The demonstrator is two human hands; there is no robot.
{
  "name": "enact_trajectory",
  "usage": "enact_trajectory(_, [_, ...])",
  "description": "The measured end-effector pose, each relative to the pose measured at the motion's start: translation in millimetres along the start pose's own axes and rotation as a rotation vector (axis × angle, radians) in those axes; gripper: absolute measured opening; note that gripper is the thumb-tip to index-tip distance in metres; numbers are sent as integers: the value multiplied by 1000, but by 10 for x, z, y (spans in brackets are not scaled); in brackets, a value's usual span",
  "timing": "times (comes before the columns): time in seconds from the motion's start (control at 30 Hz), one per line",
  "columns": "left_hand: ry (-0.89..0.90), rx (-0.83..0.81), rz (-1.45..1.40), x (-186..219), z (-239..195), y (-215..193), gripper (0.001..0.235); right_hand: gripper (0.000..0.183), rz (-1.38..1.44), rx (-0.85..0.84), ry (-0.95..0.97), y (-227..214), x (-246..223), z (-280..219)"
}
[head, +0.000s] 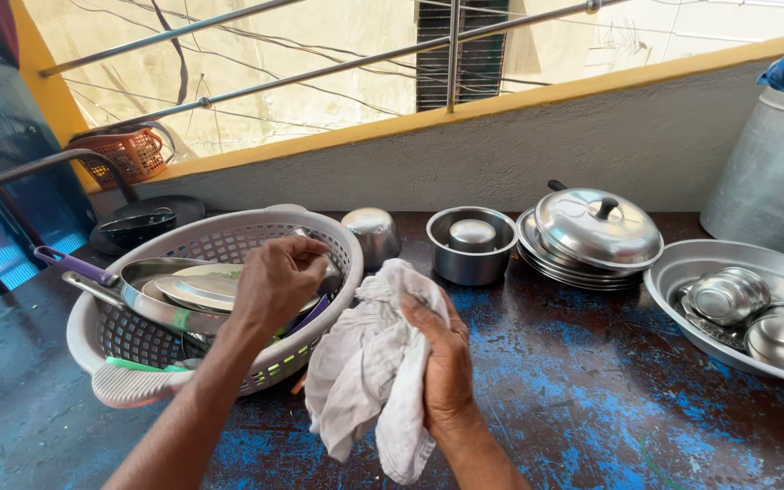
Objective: The person dries various stainless steel kitchen items using a white cloth. They wipe the inside and outside of a small pot, then a larger pot, and finally a small cup, placing each item on the table after drying.
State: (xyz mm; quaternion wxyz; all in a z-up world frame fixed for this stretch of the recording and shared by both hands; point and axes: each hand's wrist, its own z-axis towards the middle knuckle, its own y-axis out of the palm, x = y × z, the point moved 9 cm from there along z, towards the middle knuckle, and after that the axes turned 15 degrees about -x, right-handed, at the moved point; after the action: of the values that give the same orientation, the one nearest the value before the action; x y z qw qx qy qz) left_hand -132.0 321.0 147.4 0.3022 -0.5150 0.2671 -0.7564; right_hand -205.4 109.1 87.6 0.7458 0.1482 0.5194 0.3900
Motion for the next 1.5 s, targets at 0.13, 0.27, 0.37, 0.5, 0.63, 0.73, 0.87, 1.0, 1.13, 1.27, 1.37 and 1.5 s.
enact_trajectory(0.13, [-199,-167,236,-695,466,-7,48,42,-100,-43,-52,328,143,230])
enact_trajectory(0.27, [-438,-364,424,-1332,647,310,102,42,-123,-48,-31,473,396,447])
enact_trajectory(0.37, [-537,-431,447,-1563,720,513,117,41,-216,-84,-51,554,502,592])
enact_trajectory(0.5, [-602,-374,437,-1713,871,559,130,40,-348,-89,-65,549,563,678])
enact_trajectory(0.63, [-609,-528,500,-1935,1064,565,139,43,-430,-106,5,545,638,687])
enact_trajectory(0.73, [-563,-598,541,-1980,1257,681,127,47,-492,-109,8,530,621,729])
enact_trajectory(0.87, [-497,-539,564,-2009,1387,783,111,50,-748,-68,53,473,659,799])
enact_trajectory(1.0, [-383,-436,610,-1925,1492,636,97,47,-911,-34,50,502,667,821])
enact_trajectory(1.13, [-316,-358,655,-1975,1362,599,84,48,-880,-46,34,471,683,788])
enact_trajectory(1.27, [-241,-272,719,-1992,1250,525,78,50,-889,-38,23,438,665,776])
enact_trajectory(1.37, [-164,-201,747,-1928,1201,424,81,53,-845,-12,61,416,705,751])
enact_trajectory(1.5, [-143,-204,743,-1912,1121,299,84,53,-747,-6,28,406,723,725])
